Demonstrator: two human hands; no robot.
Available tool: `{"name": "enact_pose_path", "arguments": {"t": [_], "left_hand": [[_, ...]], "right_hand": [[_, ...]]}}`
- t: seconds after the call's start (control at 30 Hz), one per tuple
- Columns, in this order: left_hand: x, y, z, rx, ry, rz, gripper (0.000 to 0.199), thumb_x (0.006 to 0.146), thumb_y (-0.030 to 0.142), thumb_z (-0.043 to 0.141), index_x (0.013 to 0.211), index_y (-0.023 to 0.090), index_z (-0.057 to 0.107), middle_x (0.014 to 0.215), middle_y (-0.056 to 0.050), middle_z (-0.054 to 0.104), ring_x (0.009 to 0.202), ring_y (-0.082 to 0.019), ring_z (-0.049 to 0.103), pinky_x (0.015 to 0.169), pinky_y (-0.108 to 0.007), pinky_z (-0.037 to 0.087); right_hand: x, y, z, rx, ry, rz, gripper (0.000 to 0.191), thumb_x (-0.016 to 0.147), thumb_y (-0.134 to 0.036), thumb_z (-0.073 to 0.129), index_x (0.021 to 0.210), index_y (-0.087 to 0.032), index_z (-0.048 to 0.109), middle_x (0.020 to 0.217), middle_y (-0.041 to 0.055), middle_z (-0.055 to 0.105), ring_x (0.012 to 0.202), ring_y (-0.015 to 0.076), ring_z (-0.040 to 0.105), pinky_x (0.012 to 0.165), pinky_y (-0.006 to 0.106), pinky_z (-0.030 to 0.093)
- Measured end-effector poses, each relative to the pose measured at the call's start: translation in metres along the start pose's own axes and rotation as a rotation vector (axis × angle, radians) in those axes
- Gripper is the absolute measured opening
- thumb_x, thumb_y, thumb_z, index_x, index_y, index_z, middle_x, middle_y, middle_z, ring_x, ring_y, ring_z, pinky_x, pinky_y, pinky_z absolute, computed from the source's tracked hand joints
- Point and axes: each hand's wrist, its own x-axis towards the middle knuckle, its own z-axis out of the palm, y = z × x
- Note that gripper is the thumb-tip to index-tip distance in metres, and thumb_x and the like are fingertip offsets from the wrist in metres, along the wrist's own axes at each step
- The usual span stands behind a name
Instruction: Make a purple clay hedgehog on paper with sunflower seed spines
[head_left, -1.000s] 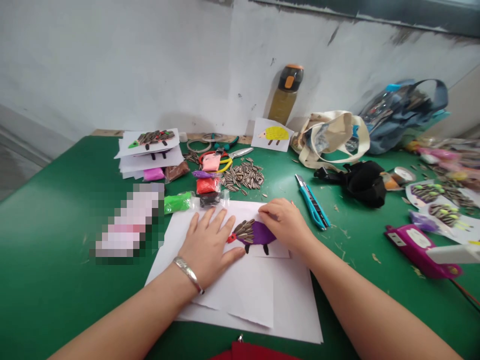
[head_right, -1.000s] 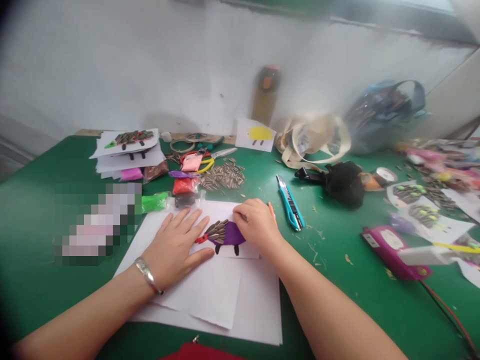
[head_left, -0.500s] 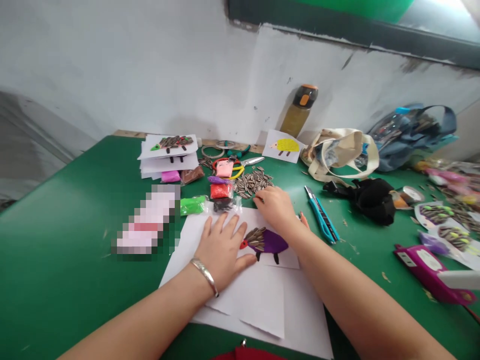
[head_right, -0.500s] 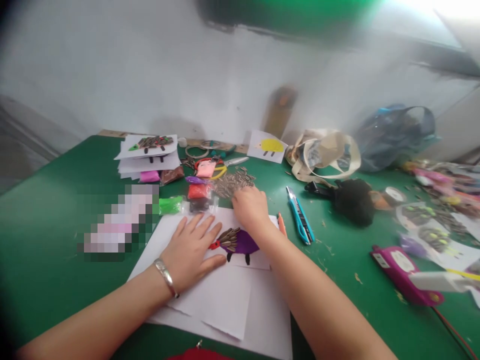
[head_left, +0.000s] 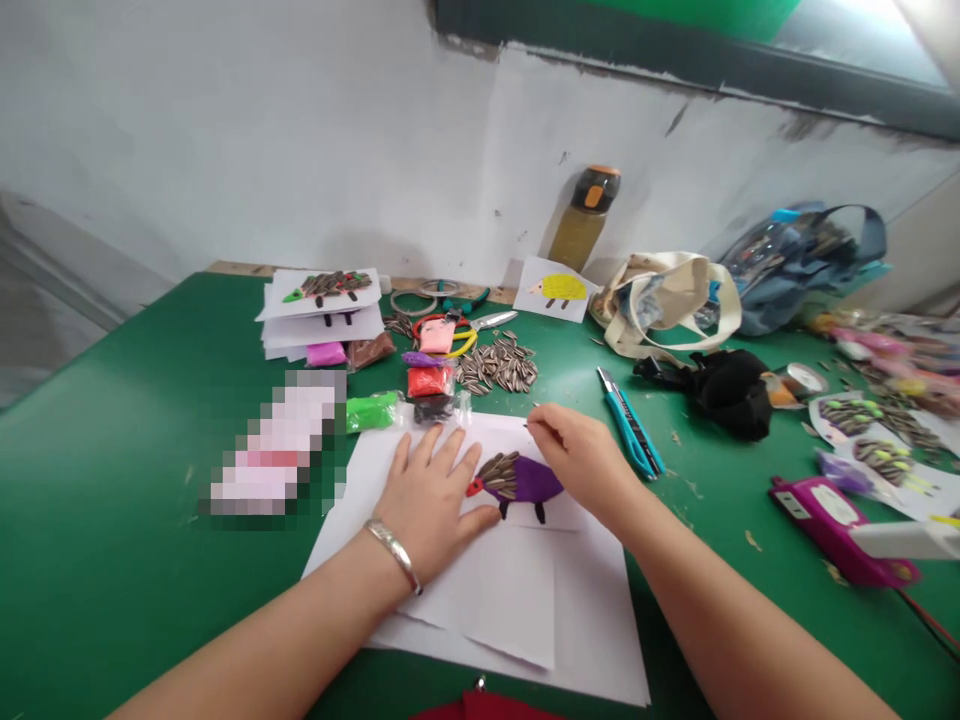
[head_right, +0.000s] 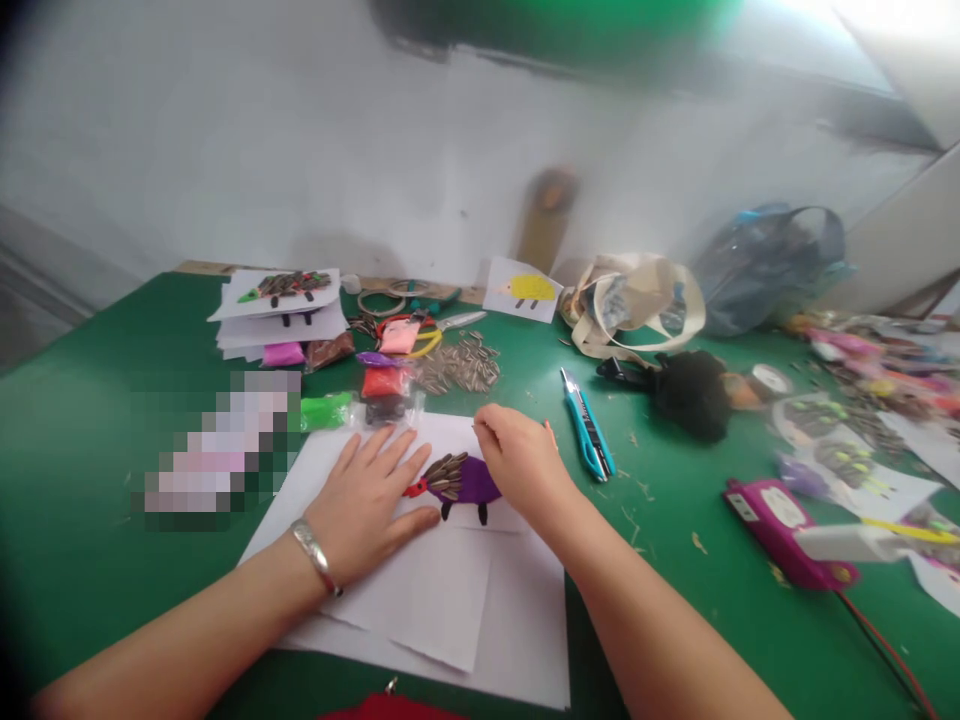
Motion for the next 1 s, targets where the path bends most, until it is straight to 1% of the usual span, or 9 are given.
{"name": "enact_pose_path", "arguments": {"t": [0.07,0.17,0.27,0.37,0.53,0.63,0.7,0.83,1.0], "left_hand": [[0.001,0.001,-0.001,0.015,-0.011,-0.004,0.065,0.087,0.059,0.057,0.14,0.022,0.052,0.15,-0.012,0.045,0.141,-0.039,0.032,0.113,-0.062,0.023],[0.002,0.002,-0.003,0.017,-0.027,-0.003,0.066,0.086,0.058,0.058,0.14,0.021,0.051,0.15,-0.012,0.044,0.141,-0.039,0.032,0.113,-0.063,0.023],[0.002,0.003,-0.004,0.023,-0.043,-0.002,0.067,0.086,0.058,0.058,0.141,0.02,0.051,0.151,-0.012,0.044,0.141,-0.039,0.032,0.113,-0.063,0.023],[0.003,0.003,-0.004,0.029,-0.045,-0.003,0.066,0.086,0.057,0.059,0.141,0.02,0.051,0.15,-0.012,0.044,0.141,-0.039,0.032,0.113,-0.062,0.023],[0.003,0.002,-0.003,0.035,-0.038,0.004,0.065,0.087,0.057,0.057,0.14,0.021,0.051,0.15,-0.012,0.044,0.14,-0.039,0.032,0.113,-0.062,0.023],[0.003,0.002,-0.003,0.029,-0.033,0.006,0.065,0.087,0.057,0.057,0.14,0.021,0.051,0.15,-0.012,0.045,0.14,-0.039,0.033,0.113,-0.062,0.023],[0.003,0.002,-0.003,0.031,-0.037,0.007,0.065,0.087,0.057,0.057,0.141,0.02,0.051,0.15,-0.012,0.045,0.14,-0.039,0.032,0.113,-0.063,0.023],[0.003,0.003,-0.003,0.038,-0.051,0.006,0.066,0.087,0.058,0.057,0.141,0.02,0.051,0.151,-0.012,0.044,0.141,-0.039,0.031,0.113,-0.063,0.023],[0.003,0.003,-0.003,0.031,-0.032,0.004,0.066,0.087,0.058,0.058,0.141,0.02,0.051,0.15,-0.012,0.045,0.141,-0.039,0.032,0.113,-0.063,0.023]], "right_hand": [[-0.017,0.0,-0.003,0.075,-0.012,0.048,0.014,0.092,-0.024,0.048,0.093,-0.027,0.061,0.073,-0.0045,0.067,0.069,0.0161,0.06,0.106,0.05,0.026],[-0.031,0.0,-0.002,0.114,-0.064,0.034,0.016,0.089,-0.019,0.047,0.089,-0.027,0.061,0.069,-0.008,0.065,0.065,0.0134,0.06,0.114,0.056,0.004],[-0.031,0.0,0.0,0.097,-0.098,0.013,0.016,0.088,-0.019,0.047,0.086,-0.027,0.061,0.076,-0.0075,0.069,0.071,0.0144,0.063,0.114,0.057,-0.003],[-0.028,0.002,0.003,0.109,-0.083,0.048,0.015,0.089,-0.02,0.048,0.091,-0.028,0.06,0.072,-0.0081,0.069,0.071,0.0148,0.064,0.114,0.058,-0.004],[-0.026,0.007,0.005,0.086,-0.089,-0.01,0.017,0.093,-0.024,0.047,0.087,-0.027,0.062,0.084,-0.0049,0.072,0.083,0.0164,0.065,0.113,0.053,0.007],[-0.026,0.007,0.005,0.022,-0.068,-0.021,0.018,0.095,-0.027,0.048,0.087,-0.027,0.065,0.084,-0.0034,0.071,0.086,0.0187,0.063,0.112,0.056,0.005],[-0.026,0.007,0.005,0.002,-0.051,-0.04,0.019,0.095,-0.027,0.049,0.086,-0.027,0.066,0.082,-0.0024,0.071,0.086,0.0195,0.062,0.111,0.055,0.009],[-0.025,0.008,0.008,0.028,-0.003,-0.111,0.018,0.094,-0.023,0.051,0.087,-0.024,0.068,0.084,0.0006,0.07,0.086,0.0191,0.062,0.098,0.041,0.033],[-0.026,0.009,0.014,0.05,0.064,-0.109,0.016,0.091,-0.02,0.052,0.092,-0.024,0.068,0.084,0.0008,0.07,0.083,0.0187,0.062,0.084,0.034,0.039]]}}
